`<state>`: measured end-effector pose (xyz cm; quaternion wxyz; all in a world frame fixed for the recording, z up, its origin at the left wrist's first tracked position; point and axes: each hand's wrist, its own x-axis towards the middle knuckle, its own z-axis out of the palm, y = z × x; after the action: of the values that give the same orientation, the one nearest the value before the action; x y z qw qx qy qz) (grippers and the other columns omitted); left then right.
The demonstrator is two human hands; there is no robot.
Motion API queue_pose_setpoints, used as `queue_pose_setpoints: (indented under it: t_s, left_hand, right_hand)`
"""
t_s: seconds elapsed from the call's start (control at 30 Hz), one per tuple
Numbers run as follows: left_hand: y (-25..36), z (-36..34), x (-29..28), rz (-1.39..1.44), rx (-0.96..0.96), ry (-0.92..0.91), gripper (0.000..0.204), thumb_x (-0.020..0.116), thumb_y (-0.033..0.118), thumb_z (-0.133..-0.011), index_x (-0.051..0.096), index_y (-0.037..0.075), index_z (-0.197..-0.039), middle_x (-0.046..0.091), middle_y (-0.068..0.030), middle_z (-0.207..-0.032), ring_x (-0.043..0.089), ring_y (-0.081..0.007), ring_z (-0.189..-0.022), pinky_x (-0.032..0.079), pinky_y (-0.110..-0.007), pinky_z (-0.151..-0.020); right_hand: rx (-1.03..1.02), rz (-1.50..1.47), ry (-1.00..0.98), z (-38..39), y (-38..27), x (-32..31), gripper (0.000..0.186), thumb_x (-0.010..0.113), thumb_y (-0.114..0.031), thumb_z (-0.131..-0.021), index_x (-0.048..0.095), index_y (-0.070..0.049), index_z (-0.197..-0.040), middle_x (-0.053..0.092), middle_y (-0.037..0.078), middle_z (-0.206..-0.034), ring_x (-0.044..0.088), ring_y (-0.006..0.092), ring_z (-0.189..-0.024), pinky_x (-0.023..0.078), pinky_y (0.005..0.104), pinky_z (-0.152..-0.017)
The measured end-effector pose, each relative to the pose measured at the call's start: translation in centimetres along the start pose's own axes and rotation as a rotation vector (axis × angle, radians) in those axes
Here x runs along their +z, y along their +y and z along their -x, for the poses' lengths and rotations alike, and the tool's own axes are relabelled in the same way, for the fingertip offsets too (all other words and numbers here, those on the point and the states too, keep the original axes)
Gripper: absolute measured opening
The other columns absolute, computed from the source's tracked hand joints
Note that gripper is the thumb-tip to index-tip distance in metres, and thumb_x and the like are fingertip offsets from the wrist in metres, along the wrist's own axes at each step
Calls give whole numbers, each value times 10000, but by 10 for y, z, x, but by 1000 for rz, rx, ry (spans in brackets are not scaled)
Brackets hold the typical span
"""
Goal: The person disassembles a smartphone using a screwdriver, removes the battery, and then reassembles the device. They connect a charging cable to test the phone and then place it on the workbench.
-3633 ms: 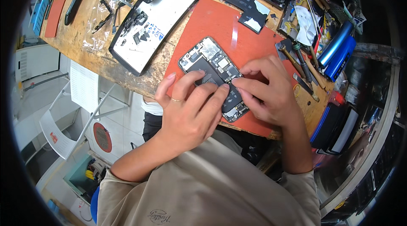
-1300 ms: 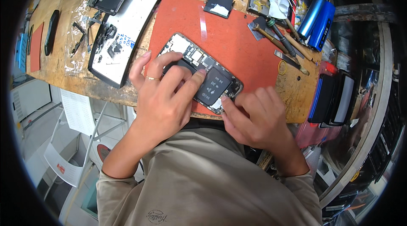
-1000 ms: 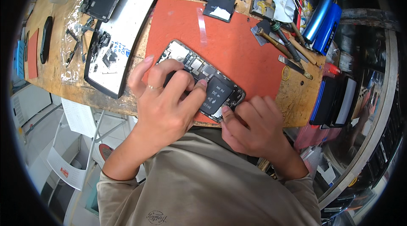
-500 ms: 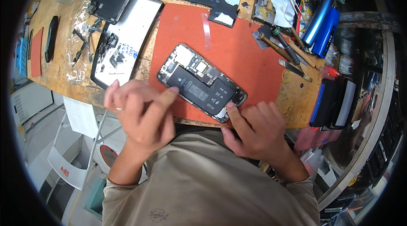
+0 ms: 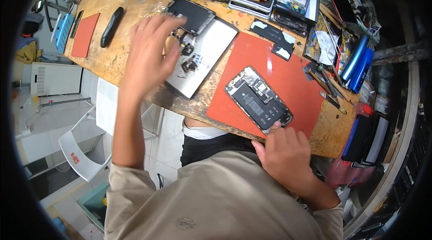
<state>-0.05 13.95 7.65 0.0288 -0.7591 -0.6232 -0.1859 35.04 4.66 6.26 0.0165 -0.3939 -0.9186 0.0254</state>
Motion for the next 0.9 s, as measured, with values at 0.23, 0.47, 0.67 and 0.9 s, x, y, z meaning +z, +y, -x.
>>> queue_pose_setpoints:
  t_s: [0.23, 0.47, 0.67, 0.9]
  left_hand:
    - [-40, -82, 22, -60, 339, -415, 879, 843, 181, -776, 515, 89, -1586, 630, -179, -1469, 547, -389, -1429, 396, -526, -1233]
    - [-12, -114, 2, -19, 339, -536, 941, 902, 156, -748, 510, 117, -1602, 599, -170, -1529, 584, -384, -1411, 488, -483, -1203]
    - [47, -72, -3, 293, 575, 130, 946, 924, 169, -604, 638, 162, -1505, 650, -137, -1308, 620, -363, -1245, 453, -491, -1145]
    - [149, 1, 35, 211, 582, 179, 794, 784, 326, -802, 600, 161, -1557, 603, -60, -1454, 549, -244, -1398, 389, -530, -1232]
  right_hand:
    - [246, -258, 234, 8, 8, 2, 806, 890, -310, -817, 583, 42, -1474, 621, 179, -1274, 613, 373, -1079, 478, 507, -919]
    - [155, -367, 263, 2, 32, 14, 874, 936, -215, -736, 571, 8, -1499, 618, 180, -1342, 603, 377, -1178, 448, 517, -1013]
    - [163, -906, 423, -14, 36, -1, 836, 910, -340, -857, 558, 51, -1506, 637, 205, -1332, 639, 340, -1234, 486, 437, -1089]
    - [358, -1554, 419, -21, 54, 3, 236, 677, -61, -1094, 660, 50, -1302, 686, 37, -1153, 641, 86, -1043, 517, 258, -902]
